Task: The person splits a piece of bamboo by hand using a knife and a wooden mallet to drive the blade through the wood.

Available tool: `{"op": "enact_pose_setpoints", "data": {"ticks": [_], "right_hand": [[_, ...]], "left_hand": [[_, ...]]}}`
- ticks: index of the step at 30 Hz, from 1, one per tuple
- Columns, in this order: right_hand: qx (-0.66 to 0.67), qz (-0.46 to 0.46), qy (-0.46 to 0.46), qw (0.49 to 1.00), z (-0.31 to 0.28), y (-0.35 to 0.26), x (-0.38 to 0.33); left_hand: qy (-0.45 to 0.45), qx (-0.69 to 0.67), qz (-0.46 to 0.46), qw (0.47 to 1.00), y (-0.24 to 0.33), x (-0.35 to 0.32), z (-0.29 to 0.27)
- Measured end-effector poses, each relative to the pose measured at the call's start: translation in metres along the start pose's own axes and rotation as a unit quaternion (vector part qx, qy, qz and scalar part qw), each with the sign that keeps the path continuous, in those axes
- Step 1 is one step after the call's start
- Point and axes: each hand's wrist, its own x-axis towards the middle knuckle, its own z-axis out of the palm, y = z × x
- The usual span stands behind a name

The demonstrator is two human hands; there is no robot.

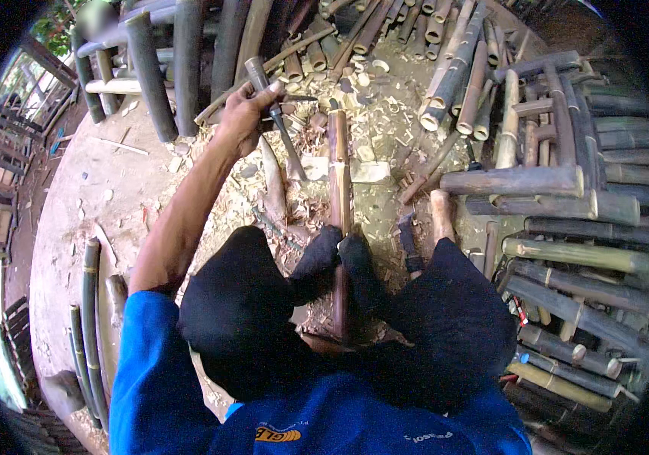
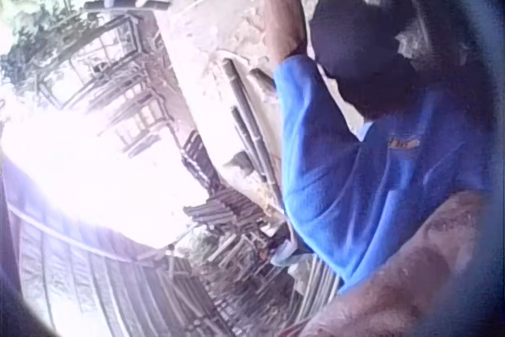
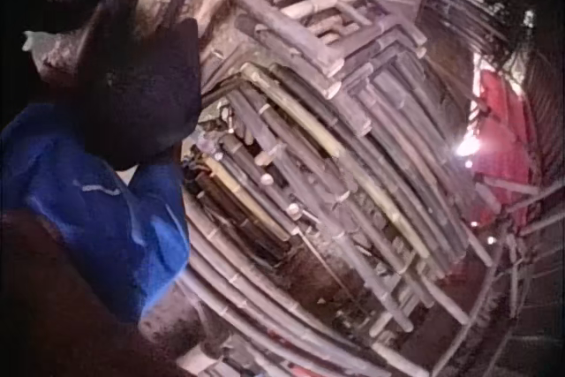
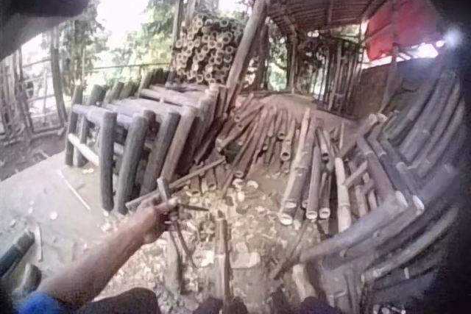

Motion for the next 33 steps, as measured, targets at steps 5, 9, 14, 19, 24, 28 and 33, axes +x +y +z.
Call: {"op": "enact_pose_setpoints", "data": {"ticks": [5, 9, 14, 19, 24, 28, 33], "right_hand": [[-0.005, -0.013, -0.028, 1.0, 0.014, -0.048, 0.045], [-0.012, -0.038, -0.094, 0.995, 0.045, -0.08, 0.101], [-0.063, -0.094, -0.15, 0.982, 0.093, -0.141, 0.156], [-0.125, -0.075, -0.166, 0.975, 0.139, -0.167, 0.186], [-0.142, -0.132, -0.158, 0.968, 0.154, -0.169, 0.192], [-0.129, -0.128, -0.164, 0.97, 0.155, -0.169, 0.192], [-0.087, -0.109, -0.173, 0.975, 0.148, -0.166, 0.196]], "left_hand": [[-0.005, 0.038, -0.012, 0.999, -0.029, 0.061, -0.004], [-0.052, 0.066, -0.067, 0.994, -0.059, 0.099, 0.007], [-0.12, 0.051, -0.018, 0.991, -0.118, 0.13, 0.056], [-0.111, 0.064, -0.018, 0.992, -0.131, 0.115, 0.074], [-0.068, 0.129, 0.005, 0.989, -0.121, 0.113, 0.08], [-0.062, 0.153, 0.016, 0.986, -0.122, 0.117, 0.077], [-0.092, 0.095, 0.049, 0.99, -0.129, 0.118, 0.083]]}}
